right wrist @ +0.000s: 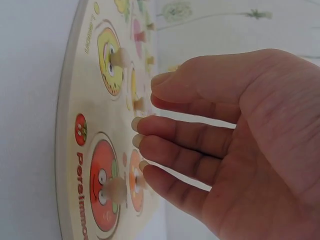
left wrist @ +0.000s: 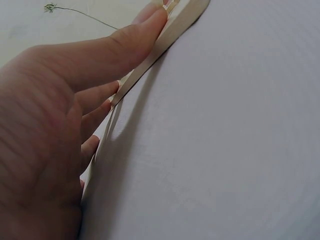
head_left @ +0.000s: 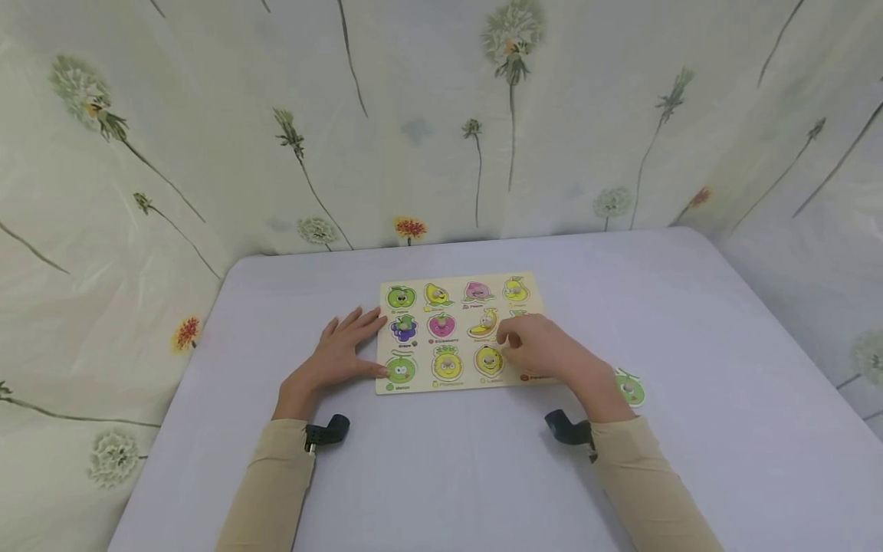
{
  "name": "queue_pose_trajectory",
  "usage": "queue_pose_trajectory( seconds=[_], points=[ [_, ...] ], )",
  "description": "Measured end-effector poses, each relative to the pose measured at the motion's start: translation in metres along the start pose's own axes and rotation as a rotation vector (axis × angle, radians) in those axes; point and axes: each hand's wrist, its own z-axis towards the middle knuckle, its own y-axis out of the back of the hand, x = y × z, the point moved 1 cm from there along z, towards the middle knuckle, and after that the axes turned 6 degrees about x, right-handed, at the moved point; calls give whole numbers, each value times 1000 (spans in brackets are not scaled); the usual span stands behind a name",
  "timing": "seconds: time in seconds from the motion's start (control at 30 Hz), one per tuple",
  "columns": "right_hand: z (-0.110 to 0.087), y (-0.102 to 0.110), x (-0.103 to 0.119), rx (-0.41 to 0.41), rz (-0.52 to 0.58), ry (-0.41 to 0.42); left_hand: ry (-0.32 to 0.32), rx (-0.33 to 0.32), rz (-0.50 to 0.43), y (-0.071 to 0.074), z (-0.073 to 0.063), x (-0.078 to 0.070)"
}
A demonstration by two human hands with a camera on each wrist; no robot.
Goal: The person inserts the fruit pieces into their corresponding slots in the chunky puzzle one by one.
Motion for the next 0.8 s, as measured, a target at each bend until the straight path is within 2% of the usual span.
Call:
queue_pose_trajectory(
  seconds=[0.27, 0.8],
  points=[
    [-3, 8, -5, 10, 3, -29, -8, -1, 2, 0, 0, 1],
    [-14, 19, -16, 13, 87, -89, -15, -3, 8, -1, 1, 2]
  ],
)
